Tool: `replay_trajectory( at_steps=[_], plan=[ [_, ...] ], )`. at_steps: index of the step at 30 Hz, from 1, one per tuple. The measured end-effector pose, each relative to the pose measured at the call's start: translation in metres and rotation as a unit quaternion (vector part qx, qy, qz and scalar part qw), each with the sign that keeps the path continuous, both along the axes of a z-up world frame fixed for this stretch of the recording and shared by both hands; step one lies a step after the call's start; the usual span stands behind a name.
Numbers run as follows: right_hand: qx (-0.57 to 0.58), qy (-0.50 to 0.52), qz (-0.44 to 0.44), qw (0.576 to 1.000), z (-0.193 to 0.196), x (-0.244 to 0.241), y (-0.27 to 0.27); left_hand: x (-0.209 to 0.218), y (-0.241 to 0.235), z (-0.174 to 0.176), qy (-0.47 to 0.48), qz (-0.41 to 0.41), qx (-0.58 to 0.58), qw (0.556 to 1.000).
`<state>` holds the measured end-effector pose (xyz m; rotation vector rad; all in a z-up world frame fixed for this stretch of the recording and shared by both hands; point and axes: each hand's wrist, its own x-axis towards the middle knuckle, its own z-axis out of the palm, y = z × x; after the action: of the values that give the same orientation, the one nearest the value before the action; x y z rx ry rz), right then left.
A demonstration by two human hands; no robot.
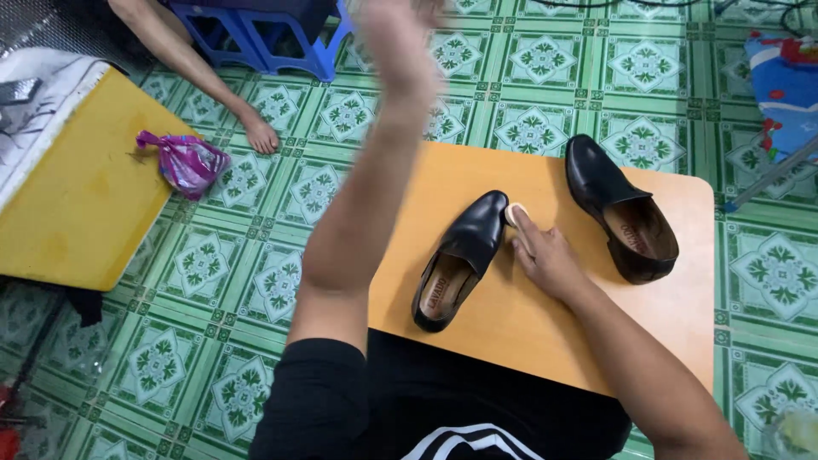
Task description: The person polishes a pair of black leather shoes on a yellow table using a small brush. They hold one shoe steady with their left hand while applying polish with the brush in their right hand, focusing on the toe and sides.
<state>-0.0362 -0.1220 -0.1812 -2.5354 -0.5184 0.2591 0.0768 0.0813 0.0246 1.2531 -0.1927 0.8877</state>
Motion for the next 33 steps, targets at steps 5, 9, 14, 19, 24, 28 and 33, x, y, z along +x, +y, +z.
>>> replay_trajectory(
  at_steps=[5,9,14,19,24,28,33],
  plan=[
    [0.077,-0.156,0.08,0.981,-0.027,0.009,-0.006,-0.016,0.003,-0.025,-0.037,-0.088,-0.039,0.995],
    [0.1,-0.189,0.083,0.973,-0.032,0.011,-0.009,-0.031,-0.028,-0.12,0.275,-0.179,0.257,0.909],
    [0.11,-0.219,0.069,0.967,-0.015,0.01,-0.003,0.021,-0.028,-0.253,0.151,-0.27,0.201,0.929],
    [0.141,-0.233,0.086,0.958,-0.034,0.016,-0.006,0.01,-0.027,-0.252,0.197,-0.322,0.212,0.901],
    [0.185,-0.245,0.09,0.948,-0.025,0.011,0.0,-0.006,-0.016,-0.233,0.195,-0.344,0.257,0.882],
    [0.186,-0.254,0.11,0.943,-0.021,0.009,0.001,-0.003,-0.019,-0.244,0.205,-0.337,0.314,0.863],
    [0.209,-0.195,0.185,0.94,-0.017,0.007,0.0,-0.007,-0.02,-0.233,0.201,-0.313,0.331,0.867]
  ],
)
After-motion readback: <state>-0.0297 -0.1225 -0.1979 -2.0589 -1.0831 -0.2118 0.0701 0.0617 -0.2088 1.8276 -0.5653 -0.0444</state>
